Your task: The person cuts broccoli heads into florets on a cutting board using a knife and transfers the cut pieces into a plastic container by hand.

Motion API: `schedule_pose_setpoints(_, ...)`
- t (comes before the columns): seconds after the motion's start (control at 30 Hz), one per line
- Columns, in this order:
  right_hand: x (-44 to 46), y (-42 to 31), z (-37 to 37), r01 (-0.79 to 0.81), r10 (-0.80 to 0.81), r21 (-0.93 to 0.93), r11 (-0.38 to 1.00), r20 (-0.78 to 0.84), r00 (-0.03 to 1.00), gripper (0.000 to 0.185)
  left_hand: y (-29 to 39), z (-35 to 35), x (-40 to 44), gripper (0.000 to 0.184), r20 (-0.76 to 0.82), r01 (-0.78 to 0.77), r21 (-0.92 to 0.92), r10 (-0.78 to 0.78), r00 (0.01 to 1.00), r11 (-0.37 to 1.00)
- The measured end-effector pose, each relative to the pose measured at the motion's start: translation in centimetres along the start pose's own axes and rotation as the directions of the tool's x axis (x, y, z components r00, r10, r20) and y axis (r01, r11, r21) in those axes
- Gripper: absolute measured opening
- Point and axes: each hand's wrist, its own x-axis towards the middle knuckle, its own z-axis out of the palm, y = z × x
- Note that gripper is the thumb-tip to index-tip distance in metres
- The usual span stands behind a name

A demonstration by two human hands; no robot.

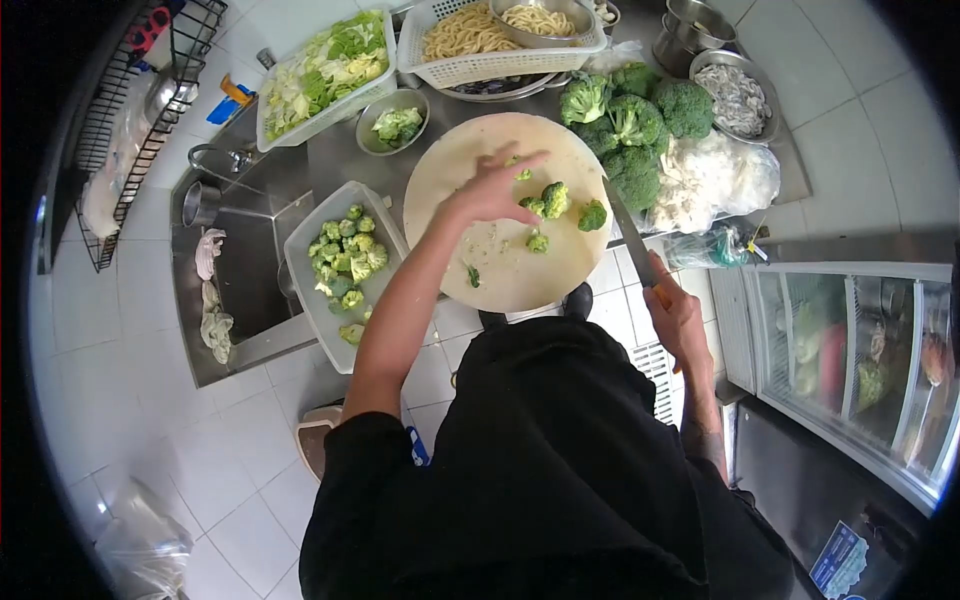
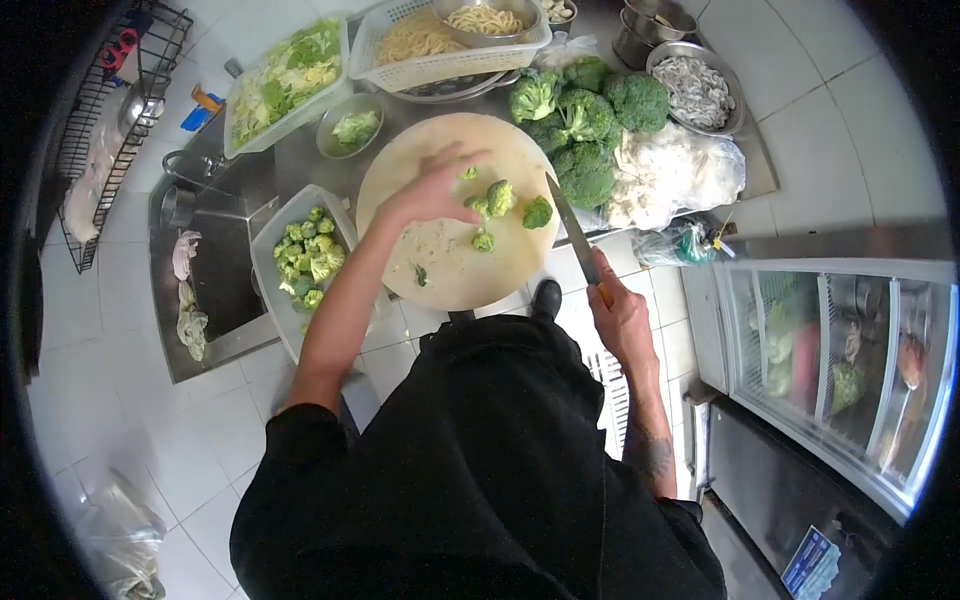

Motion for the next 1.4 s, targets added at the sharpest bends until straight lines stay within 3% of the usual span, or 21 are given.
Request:
schedule_pose_setpoints(0.03,0.1,0.2,-0.1,0.009,-0.009,0.007,1.000,-0.012,1.000,0.058,0.9,0.7,1.3,0.091,0.133,0.022,0.029,-0.026,0.991,0.999)
schedule_pose_setpoints(0.07,0.2,0.7,-0.1,0.017,-0.017,0.000,1.000,-0.012,1.000,0.058,1.5,1.2,2.2,0.091,0.123,0.024,0.027,-0.027,0.992,0.999)
schedule_pose_setpoints(0.13,-0.1,1.6,0.3,0.097,-0.093,0.028,0.995,-0.124,0.988,0.056,2.2,1.4,3.1,0.091,0.411,-0.207,0.171,0.121,0.903,0.963)
schedule_pose_setpoints(0.17,-0.5,1.5,-0.1,-0.023,0.026,0.057,0.998,-0.061,0.998,0.056,1.8,2.5,3.6,0.091,0.404,-0.181,0.179,0.095,0.910,0.967)
schedule_pose_setpoints(0.37,-1.1,2.9,0.6,-0.150,0.151,0.140,0.979,0.006,0.989,0.058,0.7,2.5,2.5,0.072,0.277,-0.101,0.071,0.077,0.958,0.992)
schedule_pose_setpoints(0.5,-0.7,3.6,0.4,-0.104,0.107,0.121,0.987,-0.011,0.994,0.059,0.4,-1.0,-1.5,0.067,0.039,0.002,-0.247,0.007,0.999,0.969)
schedule_pose_setpoints(0.57,-0.7,2.8,-0.2,-0.110,0.115,0.108,0.988,-0.042,0.992,0.058,-1.2,-4.8,-5.9,0.067,-0.184,-0.099,-0.180,0.065,0.981,0.979)
schedule_pose_setpoints(0.6,-0.8,2.6,-0.5,-0.107,0.113,0.092,0.990,-0.062,0.992,0.058,-1.3,-7.1,-8.6,0.065,-0.202,0.107,-0.302,-0.173,0.964,0.947)
schedule_pose_setpoints(0.63,-0.3,4.8,0.0,-0.029,0.034,0.047,0.998,-0.095,0.995,0.060,-3.3,-8.1,-11.2,0.064,-0.288,0.101,-0.344,-0.207,0.935,0.933)
schedule_pose_setpoints(0.77,-0.1,4.0,-0.2,-0.038,0.042,0.043,0.998,-0.104,0.994,0.059,-12.8,-9.9,-19.8,0.070,-0.256,0.463,-0.085,-0.469,0.845,0.882)
schedule_pose_setpoints(0.8,0.0,3.4,-0.2,-0.061,0.065,0.044,0.997,-0.094,0.993,0.058,-11.8,-9.2,-19.3,0.070,-0.238,0.440,-0.089,-0.448,0.862,0.894)
schedule_pose_setpoints(0.87,0.2,3.3,0.0,-0.043,0.049,0.066,0.997,-0.087,0.995,0.057,-9.5,-9.2,-19.2,0.071,-0.348,0.618,0.045,-0.568,0.746,0.785)
schedule_pose_setpoints(0.9,0.3,2.9,0.1,-0.035,0.042,0.080,0.996,-0.089,0.995,0.058,-7.8,-7.9,-17.5,0.067,-0.427,0.541,-0.034,-0.502,0.753,0.840)
schedule_pose_setpoints(1.0,0.5,2.4,0.0,-0.039,0.042,0.064,0.997,-0.055,0.998,0.058,-2.0,-0.5,-10.7,0.062,-0.327,0.202,-0.419,-0.355,0.876,0.885)
schedule_pose_setpoints(1.03,0.7,2.2,0.0,-0.057,0.059,0.044,0.997,-0.038,0.998,0.059,2.1,1.2,-9.0,0.065,-0.100,0.327,-0.538,-0.444,0.891,0.777)
schedule_pose_setpoints(1.07,0.8,2.3,0.0,-0.046,0.047,0.038,0.998,-0.031,0.998,0.059,3.4,4.0,-8.0,0.068,-0.161,0.170,-0.309,-0.228,0.960,0.936)
schedule_pose_setpoints(1.13,0.9,2.7,0.0,-0.077,0.079,0.052,0.996,-0.054,0.995,0.059,5.6,7.8,-6.2,0.065,-0.080,0.189,0.009,-0.188,0.979,0.982)
schedule_pose_setpoints(1.23,0.2,4.2,-0.7,-0.066,0.071,0.066,0.996,-0.085,0.994,0.059,7.4,8.6,-5.2,0.072,-0.077,0.179,0.073,-0.173,0.982,0.981)
schedule_pose_setpoints(1.3,-0.1,5.1,-0.6,-0.071,0.080,0.080,0.994,-0.122,0.989,0.060,8.0,8.9,-3.7,0.074,-0.237,-0.021,0.030,0.027,0.971,0.999)
schedule_pose_setpoints(1.33,-0.4,5.5,-0.5,-0.073,0.084,0.087,0.994,-0.140,0.987,0.061,7.5,9.9,-2.2,0.072,-0.131,-0.071,-0.116,0.055,0.990,0.991)
schedule_pose_setpoints(1.4,-0.5,6.3,-0.5,-0.114,0.129,0.138,0.984,-0.107,0.986,0.061,9.2,10.1,0.1,0.065,-0.055,-0.076,-0.037,0.074,0.996,0.996)
